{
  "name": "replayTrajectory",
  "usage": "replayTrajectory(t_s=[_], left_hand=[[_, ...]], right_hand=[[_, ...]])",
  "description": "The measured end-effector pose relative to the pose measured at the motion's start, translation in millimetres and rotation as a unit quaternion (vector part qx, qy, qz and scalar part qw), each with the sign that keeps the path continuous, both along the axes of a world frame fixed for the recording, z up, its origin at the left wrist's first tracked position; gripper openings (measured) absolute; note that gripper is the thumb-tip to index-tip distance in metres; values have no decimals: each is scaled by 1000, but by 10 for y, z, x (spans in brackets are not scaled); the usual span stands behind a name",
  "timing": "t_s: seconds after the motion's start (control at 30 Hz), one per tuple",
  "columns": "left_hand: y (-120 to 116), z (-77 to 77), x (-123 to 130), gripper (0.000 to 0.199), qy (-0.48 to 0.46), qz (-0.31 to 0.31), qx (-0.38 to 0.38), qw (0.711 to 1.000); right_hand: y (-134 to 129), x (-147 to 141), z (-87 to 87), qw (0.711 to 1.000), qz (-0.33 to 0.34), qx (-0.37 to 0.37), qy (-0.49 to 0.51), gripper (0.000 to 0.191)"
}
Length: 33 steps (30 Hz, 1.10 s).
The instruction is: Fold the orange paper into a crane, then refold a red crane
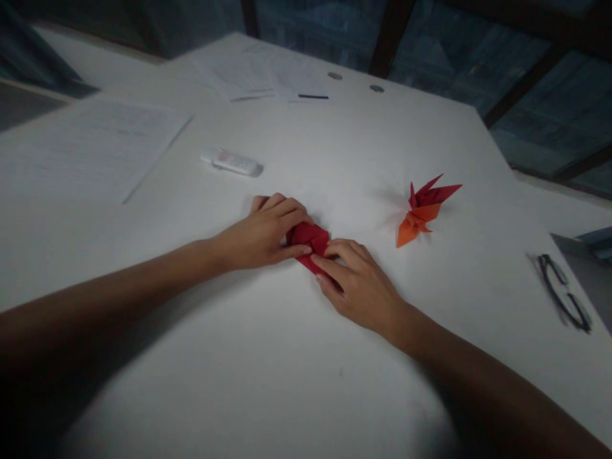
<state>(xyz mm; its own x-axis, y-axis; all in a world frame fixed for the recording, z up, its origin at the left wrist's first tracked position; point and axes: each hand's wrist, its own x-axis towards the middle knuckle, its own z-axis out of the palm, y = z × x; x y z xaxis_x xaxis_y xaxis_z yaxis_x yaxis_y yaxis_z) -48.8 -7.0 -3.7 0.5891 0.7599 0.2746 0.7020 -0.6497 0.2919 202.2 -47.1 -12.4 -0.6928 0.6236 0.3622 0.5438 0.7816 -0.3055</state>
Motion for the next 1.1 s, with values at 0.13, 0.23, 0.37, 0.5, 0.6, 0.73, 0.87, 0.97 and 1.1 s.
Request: replayTrajectory(t_s=[0.13, 0.23, 0.37, 0.5, 0.6, 0.73, 0.87, 0.97, 1.1], left_hand=[[-27, -5, 51, 34, -46, -5, -16, 999], [-55, -6, 95, 38, -89, -18, -27, 996], [-69, 19, 94, 21, -85, -71, -37, 993], [-53, 48, 47, 21, -62, -112, -50, 990], [-40, 54, 33, 25, -59, -109, -51, 991], [-31, 44, 41, 29, -57, -110, -36, 992], [-20, 43, 27, 30, -30, -119, -4, 992], [0, 46, 5, 29, -17, -120, 2, 993], [31, 27, -8, 23, -21, -96, -26, 995]], right_hand=[[-9, 2, 10, 1000, -3, -18, -13, 36], [3, -1, 11, 1000, 3, -13, -19, 37], [19, -14, 8, 1000, 10, -13, -10, 35], [17, -19, 6, 1000, 12, -1, 2, 31], [10, -18, 6, 1000, 8, 7, -6, 32], [-6, -18, 16, 1000, 6, -3, -18, 32], [-25, -8, 21, 1000, -11, 7, 26, 26], [-22, 1, 17, 995, -33, 38, 81, 18], [6, 2, -4, 999, -9, 43, 31, 26]])
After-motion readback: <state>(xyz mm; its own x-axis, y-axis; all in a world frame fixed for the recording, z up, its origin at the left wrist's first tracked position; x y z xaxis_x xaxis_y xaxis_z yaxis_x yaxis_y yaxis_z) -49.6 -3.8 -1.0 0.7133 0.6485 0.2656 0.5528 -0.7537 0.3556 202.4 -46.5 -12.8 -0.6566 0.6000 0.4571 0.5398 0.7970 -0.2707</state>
